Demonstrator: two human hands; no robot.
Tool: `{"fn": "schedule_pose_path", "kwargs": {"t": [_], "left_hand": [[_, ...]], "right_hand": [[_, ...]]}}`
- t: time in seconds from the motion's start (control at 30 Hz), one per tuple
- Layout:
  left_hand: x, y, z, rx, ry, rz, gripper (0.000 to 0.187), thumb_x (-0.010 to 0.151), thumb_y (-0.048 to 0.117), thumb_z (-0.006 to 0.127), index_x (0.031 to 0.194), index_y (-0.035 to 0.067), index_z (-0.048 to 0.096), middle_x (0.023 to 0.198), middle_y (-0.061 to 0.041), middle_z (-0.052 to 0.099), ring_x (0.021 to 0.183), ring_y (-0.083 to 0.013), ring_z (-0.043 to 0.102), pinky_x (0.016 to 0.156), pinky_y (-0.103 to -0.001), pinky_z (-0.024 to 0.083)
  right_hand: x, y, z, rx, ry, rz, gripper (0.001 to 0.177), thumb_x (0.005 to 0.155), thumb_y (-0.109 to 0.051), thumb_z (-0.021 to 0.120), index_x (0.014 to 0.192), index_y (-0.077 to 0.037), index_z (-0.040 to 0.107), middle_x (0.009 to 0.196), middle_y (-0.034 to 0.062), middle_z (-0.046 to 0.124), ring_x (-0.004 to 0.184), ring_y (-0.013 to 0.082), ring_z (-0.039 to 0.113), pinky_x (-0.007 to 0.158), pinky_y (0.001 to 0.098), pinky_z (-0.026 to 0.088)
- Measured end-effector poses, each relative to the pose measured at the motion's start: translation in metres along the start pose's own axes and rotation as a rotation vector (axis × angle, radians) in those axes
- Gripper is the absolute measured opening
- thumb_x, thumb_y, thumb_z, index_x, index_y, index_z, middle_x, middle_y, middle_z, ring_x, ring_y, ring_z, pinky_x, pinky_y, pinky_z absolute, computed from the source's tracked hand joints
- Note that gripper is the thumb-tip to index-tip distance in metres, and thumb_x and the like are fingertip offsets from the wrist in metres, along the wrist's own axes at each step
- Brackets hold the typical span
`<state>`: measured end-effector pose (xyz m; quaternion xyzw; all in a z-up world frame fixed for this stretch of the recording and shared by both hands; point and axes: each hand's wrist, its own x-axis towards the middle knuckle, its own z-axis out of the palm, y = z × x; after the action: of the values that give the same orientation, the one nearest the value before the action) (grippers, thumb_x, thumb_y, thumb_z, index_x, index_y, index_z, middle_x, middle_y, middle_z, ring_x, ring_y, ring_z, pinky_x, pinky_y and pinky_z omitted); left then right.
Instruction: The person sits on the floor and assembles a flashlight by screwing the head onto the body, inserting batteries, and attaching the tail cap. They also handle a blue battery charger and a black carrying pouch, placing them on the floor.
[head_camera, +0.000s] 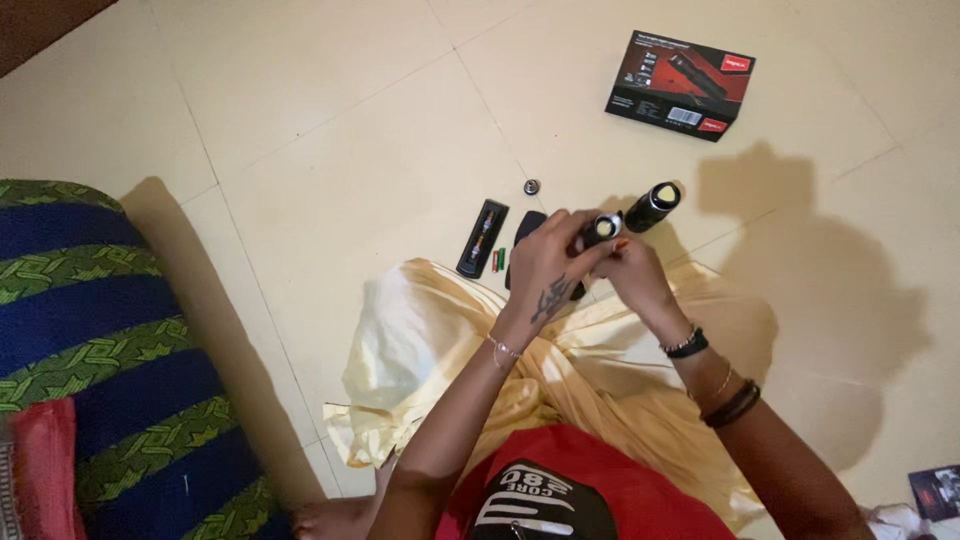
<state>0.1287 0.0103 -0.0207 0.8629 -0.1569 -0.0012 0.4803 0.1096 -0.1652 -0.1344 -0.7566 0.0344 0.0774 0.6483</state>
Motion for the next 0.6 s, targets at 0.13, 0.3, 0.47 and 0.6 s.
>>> {"fn": "schedule_pose_path", "kwargs": {"t": [0.13, 0.3, 0.47, 0.6], "left_hand": [[0.028, -0.019, -0.004, -0.050, 0.067, -0.034, 0.054, 0.087, 0.043, 0.076, 0.129, 0.010, 0.066, 0.095, -0.006, 0.069, 0.072, -0.0177, 0.069, 0.062, -0.031, 0.054], [0.030, -0.074, -0.022, -0.079, 0.091, -0.314, 0.046, 0.092, 0.038, 0.072, 0.127, 0.009, 0.066, 0.098, -0.007, 0.069, 0.065, -0.0171, 0.065, 0.060, -0.031, 0.053], [0.005, -0.148, -0.022, -0.130, 0.108, -0.514, 0.030, 0.101, 0.029, 0.068, 0.122, 0.007, 0.072, 0.078, -0.007, 0.068, 0.064, -0.0113, 0.058, 0.061, -0.028, 0.049], [-0.023, -0.201, -0.008, -0.436, 0.204, -0.444, 0.030, 0.102, 0.022, 0.063, 0.128, 0.007, 0.063, 0.080, 0.000, 0.062, 0.068, -0.0053, 0.059, 0.060, -0.022, 0.051]], "right_hand": [[0.049, -0.001, -0.003, 0.082, -0.006, -0.010, 0.031, 0.091, 0.003, 0.061, 0.121, -0.005, 0.065, 0.098, 0.0006, 0.072, 0.086, 0.0062, 0.067, 0.074, 0.0225, 0.055], [0.091, -0.014, 0.003, 0.059, 0.087, -0.006, 0.025, 0.097, -0.009, 0.073, 0.122, -0.005, 0.068, 0.093, 0.0002, 0.071, 0.080, 0.0042, 0.064, 0.067, 0.0214, 0.054], [0.123, -0.008, 0.006, 0.037, 0.113, 0.055, 0.029, 0.094, -0.016, 0.076, 0.120, -0.007, 0.069, 0.090, 0.0000, 0.072, 0.077, 0.0048, 0.066, 0.065, 0.0208, 0.055], [0.136, 0.000, 0.007, 0.041, 0.143, 0.058, 0.028, 0.095, -0.018, 0.076, 0.120, -0.008, 0.068, 0.090, -0.0012, 0.071, 0.076, 0.0046, 0.065, 0.067, 0.0211, 0.056]]}}
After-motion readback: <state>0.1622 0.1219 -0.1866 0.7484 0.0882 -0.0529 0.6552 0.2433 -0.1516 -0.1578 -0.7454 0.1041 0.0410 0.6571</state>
